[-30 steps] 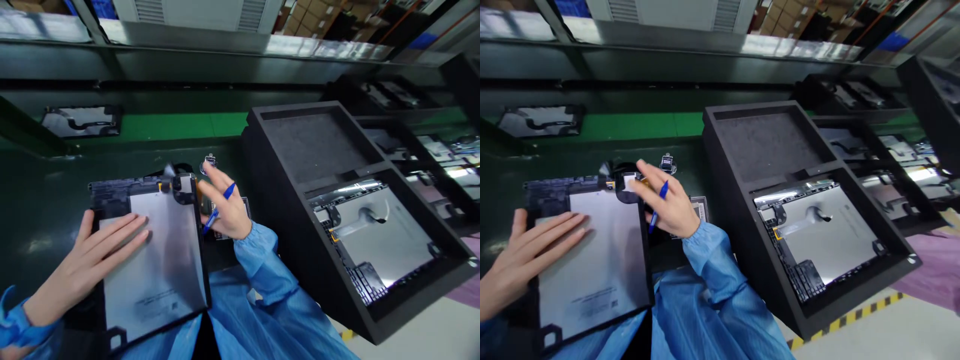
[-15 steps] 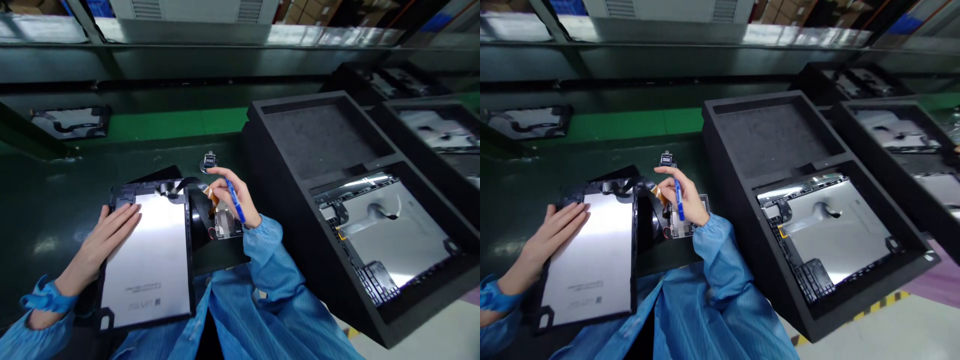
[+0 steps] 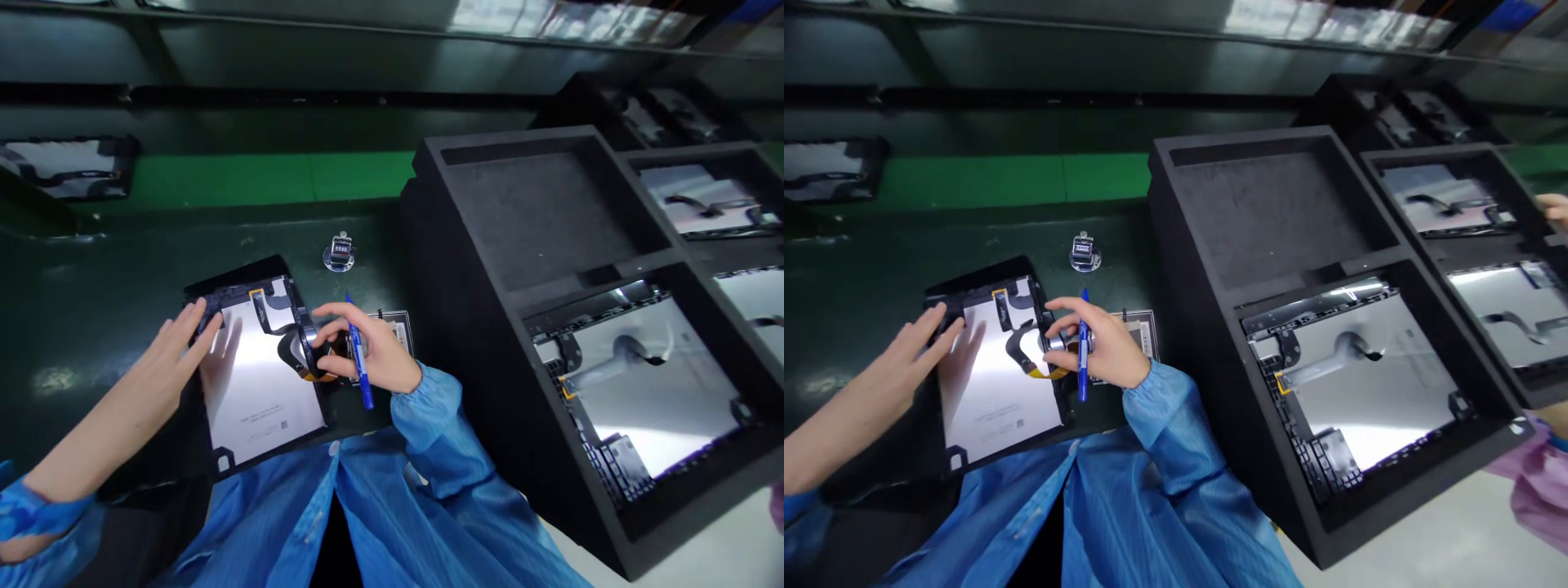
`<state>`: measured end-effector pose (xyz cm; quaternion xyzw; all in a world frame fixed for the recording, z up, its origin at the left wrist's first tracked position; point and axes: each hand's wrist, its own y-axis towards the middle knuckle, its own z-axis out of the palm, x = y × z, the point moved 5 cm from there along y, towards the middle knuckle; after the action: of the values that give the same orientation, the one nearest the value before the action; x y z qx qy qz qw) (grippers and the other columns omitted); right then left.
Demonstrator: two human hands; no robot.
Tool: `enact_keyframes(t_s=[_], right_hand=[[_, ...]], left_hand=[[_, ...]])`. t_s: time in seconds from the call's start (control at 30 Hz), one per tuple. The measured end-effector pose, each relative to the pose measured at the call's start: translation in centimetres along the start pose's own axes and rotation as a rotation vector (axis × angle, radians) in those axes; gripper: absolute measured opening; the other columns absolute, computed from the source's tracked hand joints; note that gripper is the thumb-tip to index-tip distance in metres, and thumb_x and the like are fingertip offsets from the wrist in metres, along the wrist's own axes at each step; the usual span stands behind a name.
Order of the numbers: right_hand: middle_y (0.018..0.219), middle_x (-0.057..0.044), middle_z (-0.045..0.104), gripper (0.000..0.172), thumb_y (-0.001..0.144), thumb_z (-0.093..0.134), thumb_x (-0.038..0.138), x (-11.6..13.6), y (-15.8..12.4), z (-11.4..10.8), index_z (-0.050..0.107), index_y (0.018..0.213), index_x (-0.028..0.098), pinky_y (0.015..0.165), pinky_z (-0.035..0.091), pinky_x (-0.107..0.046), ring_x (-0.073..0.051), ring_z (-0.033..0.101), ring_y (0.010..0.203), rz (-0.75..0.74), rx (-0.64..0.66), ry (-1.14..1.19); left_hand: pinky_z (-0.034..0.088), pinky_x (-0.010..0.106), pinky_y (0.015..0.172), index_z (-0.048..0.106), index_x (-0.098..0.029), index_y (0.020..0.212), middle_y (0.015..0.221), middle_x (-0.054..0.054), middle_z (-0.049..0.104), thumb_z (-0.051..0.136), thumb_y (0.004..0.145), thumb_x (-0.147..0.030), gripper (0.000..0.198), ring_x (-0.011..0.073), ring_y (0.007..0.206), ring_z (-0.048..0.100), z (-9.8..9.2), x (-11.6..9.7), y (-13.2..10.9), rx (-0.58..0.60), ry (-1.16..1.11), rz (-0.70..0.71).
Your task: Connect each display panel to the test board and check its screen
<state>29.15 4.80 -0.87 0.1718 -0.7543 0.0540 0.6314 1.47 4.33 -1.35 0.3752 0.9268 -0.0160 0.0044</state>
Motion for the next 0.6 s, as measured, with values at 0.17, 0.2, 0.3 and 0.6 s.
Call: enact_keyframes(t_s=[0.17, 0.2, 0.3, 0.6], right_hand=[[0.090, -0.001, 0.074, 0.054, 0.076, 0.083, 0.035, 0.9, -0.4, 1.3, 0.057, 0.121, 0.020, 0.086, 0.055, -0.031, -0.016, 0.071, 0.083, -0.081, 0.126, 0.051], [0.089, -0.001, 0.074, 0.049, 0.079, 0.081, 0.034, 1.2, -0.4, 1.5, 0.058, 0.119, 0.020, 0.086, 0.055, -0.031, -0.016, 0.071, 0.081, -0.107, 0.125, 0.035], [0.081, 0.001, 0.072, 0.025, 0.089, 0.070, 0.029, 1.6, -0.4, 1.4, 0.063, 0.111, 0.019, 0.082, 0.054, -0.028, -0.013, 0.069, 0.074, -0.141, 0.076, -0.002], [0.068, 0.005, 0.061, 0.005, 0.094, 0.063, 0.024, 1.3, 0.0, 1.0, 0.065, 0.094, 0.019, 0.068, 0.045, -0.021, -0.009, 0.056, 0.061, -0.096, -0.031, -0.160]], left_hand=[[0.022, 0.056, 0.122, 0.015, -0.021, 0.159, 0.161, 0.014, 0.033, 0.047, 0.098, -0.014, 0.070, 0.0298, 0.150, 0.027, -3.4, -3.2, 3.0, -0.216, -0.237, 0.094], [0.021, 0.055, 0.123, 0.021, -0.020, 0.158, 0.159, 0.013, 0.038, 0.052, 0.097, -0.017, 0.068, 0.0285, 0.149, 0.029, -3.7, -4.1, 3.8, -0.239, -0.301, 0.132], [0.021, 0.054, 0.124, 0.047, -0.014, 0.142, 0.142, 0.014, 0.058, 0.057, 0.095, -0.015, 0.049, 0.0253, 0.139, 0.046, -4.0, -6.0, 6.0, -0.306, -0.454, 0.182], [0.052, 0.037, 0.088, 0.068, -0.020, 0.081, 0.079, 0.001, 0.070, 0.059, 0.086, -0.023, 0.011, 0.0177, 0.079, 0.064, -3.0, -5.7, 8.7, -0.195, -0.892, -0.076]])
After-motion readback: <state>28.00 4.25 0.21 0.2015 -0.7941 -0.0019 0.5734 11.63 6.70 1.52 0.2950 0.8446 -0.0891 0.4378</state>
